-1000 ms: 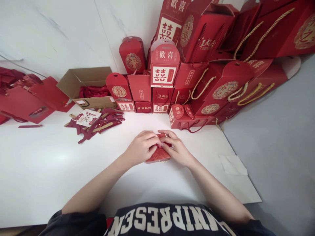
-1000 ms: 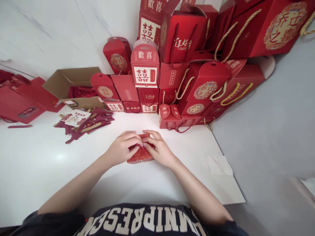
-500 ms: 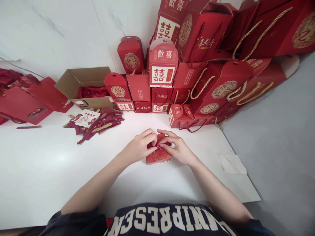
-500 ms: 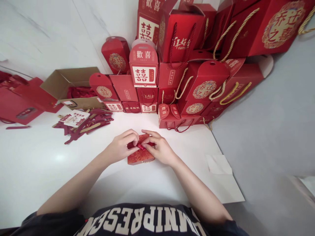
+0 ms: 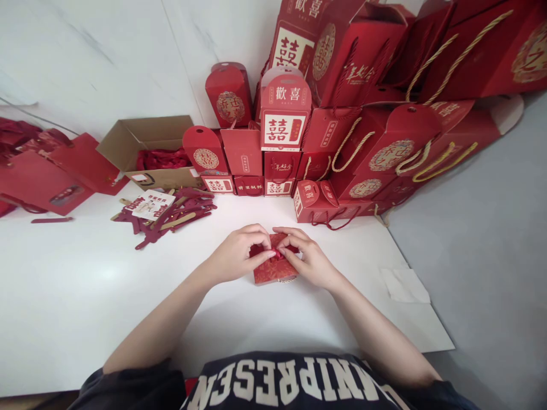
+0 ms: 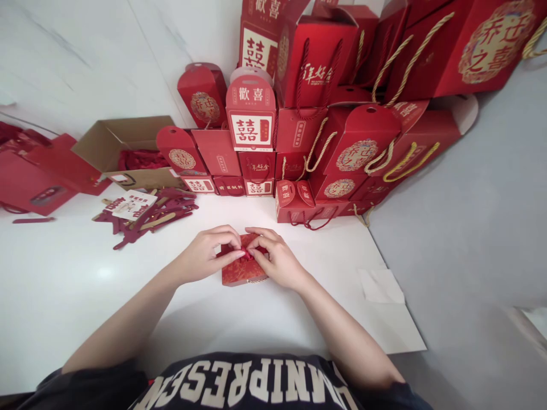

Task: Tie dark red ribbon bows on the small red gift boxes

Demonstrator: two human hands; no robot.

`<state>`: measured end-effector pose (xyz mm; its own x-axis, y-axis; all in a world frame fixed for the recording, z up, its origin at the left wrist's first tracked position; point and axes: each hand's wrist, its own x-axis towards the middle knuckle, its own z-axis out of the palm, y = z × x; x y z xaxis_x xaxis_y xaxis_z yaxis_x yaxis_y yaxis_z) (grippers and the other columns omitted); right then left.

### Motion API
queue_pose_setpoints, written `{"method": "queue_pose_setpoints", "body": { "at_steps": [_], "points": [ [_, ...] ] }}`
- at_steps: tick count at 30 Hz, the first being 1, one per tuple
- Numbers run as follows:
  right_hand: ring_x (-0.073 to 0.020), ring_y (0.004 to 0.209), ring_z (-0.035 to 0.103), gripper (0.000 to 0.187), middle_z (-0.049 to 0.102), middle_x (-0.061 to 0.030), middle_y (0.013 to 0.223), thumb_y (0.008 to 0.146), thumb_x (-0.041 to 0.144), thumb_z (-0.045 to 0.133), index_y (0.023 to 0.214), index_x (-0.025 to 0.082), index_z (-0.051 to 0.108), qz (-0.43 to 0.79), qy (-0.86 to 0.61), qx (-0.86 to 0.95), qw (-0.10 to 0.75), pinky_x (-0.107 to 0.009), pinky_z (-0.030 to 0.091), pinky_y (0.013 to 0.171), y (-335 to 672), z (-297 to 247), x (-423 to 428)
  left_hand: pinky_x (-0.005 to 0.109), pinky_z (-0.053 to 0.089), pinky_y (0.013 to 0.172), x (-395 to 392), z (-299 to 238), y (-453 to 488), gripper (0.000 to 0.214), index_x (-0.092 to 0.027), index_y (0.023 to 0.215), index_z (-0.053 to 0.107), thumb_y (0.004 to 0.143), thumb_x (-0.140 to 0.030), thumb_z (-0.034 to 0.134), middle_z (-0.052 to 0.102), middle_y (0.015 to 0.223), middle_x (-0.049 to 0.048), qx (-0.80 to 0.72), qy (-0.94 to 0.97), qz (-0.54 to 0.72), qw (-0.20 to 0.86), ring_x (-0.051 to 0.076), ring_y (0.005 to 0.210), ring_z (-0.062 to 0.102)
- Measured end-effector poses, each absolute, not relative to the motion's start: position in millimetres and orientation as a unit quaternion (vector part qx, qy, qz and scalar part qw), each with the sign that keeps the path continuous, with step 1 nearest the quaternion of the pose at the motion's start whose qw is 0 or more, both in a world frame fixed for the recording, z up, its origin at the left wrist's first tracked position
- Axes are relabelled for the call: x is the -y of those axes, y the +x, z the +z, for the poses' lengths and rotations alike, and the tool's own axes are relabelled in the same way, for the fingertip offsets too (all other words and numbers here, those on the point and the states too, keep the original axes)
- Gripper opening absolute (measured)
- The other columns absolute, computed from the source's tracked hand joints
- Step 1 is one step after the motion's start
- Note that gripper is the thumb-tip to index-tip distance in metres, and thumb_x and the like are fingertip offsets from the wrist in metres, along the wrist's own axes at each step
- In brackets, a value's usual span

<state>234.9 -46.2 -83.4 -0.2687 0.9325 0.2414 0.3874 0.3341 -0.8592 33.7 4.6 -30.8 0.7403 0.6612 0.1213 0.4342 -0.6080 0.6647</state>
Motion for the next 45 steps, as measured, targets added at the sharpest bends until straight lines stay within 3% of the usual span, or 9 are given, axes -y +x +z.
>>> {"method": "queue_pose_setpoints", "body": {
  "at_steps": [5, 18, 21, 24, 28, 31, 37, 40, 45],
  "points": [
    [-0.0226, 0.124, 0.051, 0.013, 0.059, -0.0095, 0.127, 0.093, 0.02, 0.049, 0.089, 0.022, 0.062, 0.32, -0.482, 0.715, 0.394, -0.046, 0.038, 0.105, 239, -76, 48, 0.034, 0.044, 0.09, -7, -20, 23, 0.015, -0.019, 0.078, 0.067, 0.085, -0.032, 0.062, 0.059, 0.102, 0.0048, -0.328, 0.894, 0.14, 0.27, 0.019, 0.095, 0.057],
    [-0.0262, 0.109, 0.057, 0.009, 0.064, -0.0095, 0.112, 0.09, 0.02, 0.052, 0.084, 0.022, 0.058, 0.232, -0.556, 0.695, 0.392, -0.048, 0.042, 0.096, 262, -77, 47, 0.039, 0.041, 0.093, -15, -21, 15, 0.014, -0.018, 0.078, 0.064, 0.086, -0.027, 0.058, 0.059, 0.105, 0.0049, -0.35, 0.906, 0.098, 0.217, 0.02, 0.097, 0.057],
    [-0.0244, 0.112, 0.057, 0.012, 0.062, -0.0085, 0.117, 0.093, 0.026, 0.05, 0.091, 0.023, 0.061, 0.271, -0.547, 0.695, 0.379, -0.046, 0.041, 0.099, 265, -74, 46, 0.041, 0.041, 0.094, -16, -24, 17, 0.013, -0.02, 0.092, 0.068, 0.085, -0.028, 0.06, 0.056, 0.106, 0.0062, -0.364, 0.903, 0.125, 0.19, 0.022, 0.102, 0.055],
    [-0.0227, 0.119, 0.053, 0.019, 0.058, -0.0081, 0.124, 0.096, 0.032, 0.047, 0.108, 0.024, 0.06, 0.313, -0.531, 0.691, 0.378, -0.044, 0.039, 0.103, 267, -72, 45, 0.038, 0.043, 0.096, -17, -26, 20, 0.02, -0.023, 0.101, 0.07, 0.084, -0.021, 0.059, 0.054, 0.109, 0.0067, -0.327, 0.905, 0.14, 0.233, 0.022, 0.106, 0.052],
    [-0.024, 0.128, 0.046, 0.025, 0.053, -0.0085, 0.132, 0.091, 0.03, 0.056, 0.116, 0.026, 0.058, 0.304, -0.485, 0.727, 0.378, -0.044, 0.037, 0.107, 265, -68, 47, 0.033, 0.043, 0.097, -19, -23, 20, 0.032, -0.026, 0.08, 0.075, 0.082, -0.004, 0.052, 0.055, 0.11, 0.0042, -0.232, 0.917, 0.129, 0.297, 0.02, 0.11, 0.05],
    [-0.0242, 0.13, 0.044, 0.026, 0.048, -0.0083, 0.137, 0.092, 0.021, 0.053, 0.117, 0.027, 0.059, 0.268, -0.454, 0.762, 0.377, -0.046, 0.037, 0.108, 262, -68, 47, 0.033, 0.041, 0.098, -21, -20, 16, 0.038, -0.025, 0.069, 0.074, 0.079, 0.002, 0.05, 0.056, 0.11, 0.0027, -0.215, 0.922, 0.117, 0.299, 0.019, 0.111, 0.049],
    [-0.0249, 0.126, 0.045, 0.016, 0.051, -0.0075, 0.134, 0.092, 0.018, 0.05, 0.101, 0.025, 0.062, 0.191, -0.466, 0.786, 0.359, -0.046, 0.037, 0.105, 258, -77, 43, 0.034, 0.041, 0.095, -24, -19, 12, 0.017, -0.022, 0.093, 0.068, 0.084, -0.014, 0.056, 0.057, 0.104, 0.0049, -0.256, 0.924, 0.128, 0.254, 0.02, 0.105, 0.051],
    [-0.0247, 0.126, 0.045, 0.007, 0.052, -0.0079, 0.132, 0.092, 0.021, 0.052, 0.094, 0.023, 0.059, 0.201, -0.472, 0.776, 0.367, -0.045, 0.037, 0.105, 257, -78, 41, 0.035, 0.041, 0.092, -25, -20, 14, 0.01, -0.02, 0.094, 0.063, 0.084, -0.023, 0.06, 0.058, 0.101, 0.0043, -0.266, 0.926, 0.113, 0.244, 0.02, 0.1, 0.052],
    [-0.022, 0.13, 0.043, 0.009, 0.051, -0.0074, 0.134, 0.093, 0.027, 0.054, 0.085, 0.022, 0.055, 0.305, -0.453, 0.743, 0.388, -0.041, 0.035, 0.107, 255, -73, 43, 0.033, 0.042, 0.083, -22, -22, 19, 0.023, -0.019, 0.094, 0.055, 0.079, -0.03, 0.067, 0.058, 0.093, 0.0023, -0.307, 0.911, 0.11, 0.253, 0.019, 0.089, 0.053]
  ]
}}
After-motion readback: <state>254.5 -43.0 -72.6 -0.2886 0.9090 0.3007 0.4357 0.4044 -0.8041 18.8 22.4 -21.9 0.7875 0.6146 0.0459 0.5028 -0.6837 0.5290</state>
